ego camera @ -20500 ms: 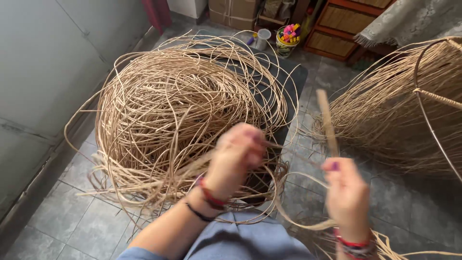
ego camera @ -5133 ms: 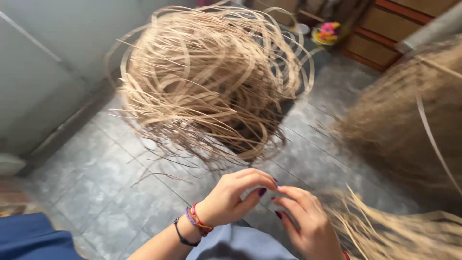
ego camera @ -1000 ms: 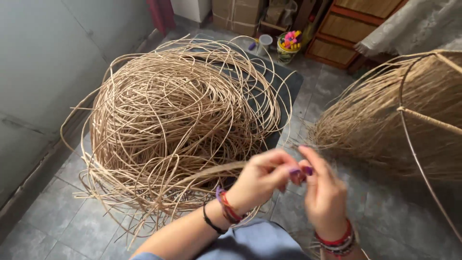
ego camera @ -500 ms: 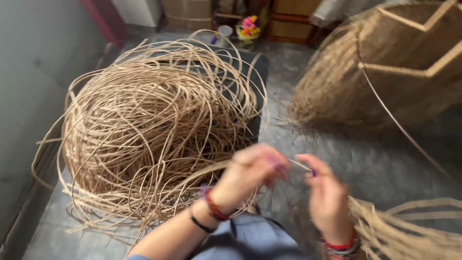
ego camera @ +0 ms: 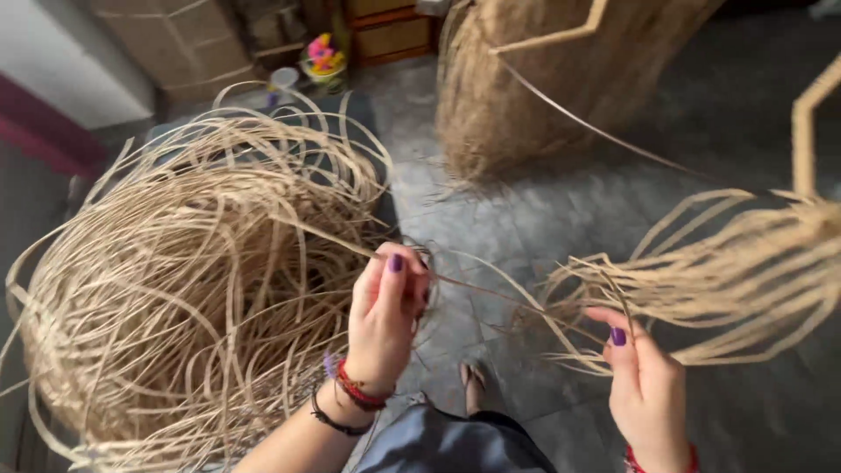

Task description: Weaving natural fibers onto a circular frame using a knotting technique

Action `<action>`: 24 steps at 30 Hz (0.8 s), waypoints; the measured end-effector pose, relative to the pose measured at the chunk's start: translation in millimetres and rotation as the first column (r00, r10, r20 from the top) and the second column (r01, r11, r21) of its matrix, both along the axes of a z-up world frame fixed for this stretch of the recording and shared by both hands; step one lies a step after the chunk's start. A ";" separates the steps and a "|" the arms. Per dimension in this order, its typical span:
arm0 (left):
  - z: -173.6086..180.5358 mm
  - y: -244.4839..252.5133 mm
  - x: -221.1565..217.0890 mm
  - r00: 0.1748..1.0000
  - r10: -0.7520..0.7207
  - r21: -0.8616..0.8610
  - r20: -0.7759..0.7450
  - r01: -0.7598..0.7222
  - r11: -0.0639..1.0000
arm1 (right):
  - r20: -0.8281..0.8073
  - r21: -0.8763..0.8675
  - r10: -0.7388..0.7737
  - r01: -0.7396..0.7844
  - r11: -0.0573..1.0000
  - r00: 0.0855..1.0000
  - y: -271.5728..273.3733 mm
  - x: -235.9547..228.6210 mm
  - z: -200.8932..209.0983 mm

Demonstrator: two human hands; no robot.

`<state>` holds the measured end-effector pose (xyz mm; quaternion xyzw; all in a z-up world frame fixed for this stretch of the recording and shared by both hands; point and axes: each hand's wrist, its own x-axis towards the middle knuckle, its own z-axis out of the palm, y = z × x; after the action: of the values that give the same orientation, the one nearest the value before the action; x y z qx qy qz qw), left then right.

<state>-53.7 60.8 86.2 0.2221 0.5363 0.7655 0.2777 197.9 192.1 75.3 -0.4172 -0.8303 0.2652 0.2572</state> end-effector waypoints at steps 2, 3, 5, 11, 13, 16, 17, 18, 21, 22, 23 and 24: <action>-20.8 8.2 14.8 0.991 -0.063 0.094 -0.118 0.074 0.993 | -0.031 0.004 0.020 -0.020 1.000 0.999 -4.3 20.7 -5.8; -18.3 13.7 37.4 0.990 -0.090 0.090 -0.112 0.100 0.991 | -0.025 0.000 -0.007 0.007 1.000 1.000 -12.7 19.8 -4.9; -11.7 26.1 82.2 0.765 -0.637 0.019 -0.095 0.641 0.767 | -0.110 0.012 0.225 -0.225 0.974 0.968 -23.5 15.7 -2.5; -30.8 69.2 113.5 0.878 -0.479 0.107 0.015 0.475 0.873 | 0.065 -0.287 -0.054 0.071 0.955 0.996 -9.4 110.9 -24.4; -8.6 79.7 145.2 0.831 -0.509 0.056 -0.224 0.533 0.844 | 0.056 -0.265 -0.048 0.062 0.962 0.997 -8.7 133.0 -24.0; 6.5 98.5 197.8 0.712 -0.582 0.035 -0.393 0.644 0.764 | 0.035 -0.263 0.012 -0.002 0.965 0.999 1.8 161.3 -8.9; 6.8 100.8 215.7 0.684 -0.651 0.066 -0.329 0.705 0.707 | 0.021 -0.296 0.068 -0.059 0.953 0.997 3.3 169.1 -3.6; 7.5 108.7 226.6 0.677 -0.659 0.072 -0.327 0.713 0.697 | 0.026 -0.293 0.055 -0.045 0.955 0.998 9.6 180.0 -1.3; 7.1 124.9 260.0 0.610 -0.674 0.063 -0.416 0.759 0.648 | -0.008 -0.407 0.097 -0.092 0.909 0.995 26.6 209.6 7.1; 4.5 130.4 273.2 0.597 -0.762 0.118 -0.252 0.800 0.588 | 0.038 -0.410 0.116 -0.090 0.908 0.993 33.3 219.5 9.6; 1.6 134.6 286.8 0.551 -0.831 0.186 -0.078 0.827 0.531 | 0.087 -0.417 0.134 -0.086 0.905 0.987 38.6 229.6 12.7; -0.5 140.5 297.5 0.549 -0.832 0.187 -0.075 0.828 0.529 | 0.090 -0.419 0.132 -0.083 0.904 0.987 46.0 241.5 7.6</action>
<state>243.9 201.3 85.7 0.4676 0.2834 0.5939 0.5902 439.4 238.2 82.9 -0.4303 -0.7906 0.4242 0.0992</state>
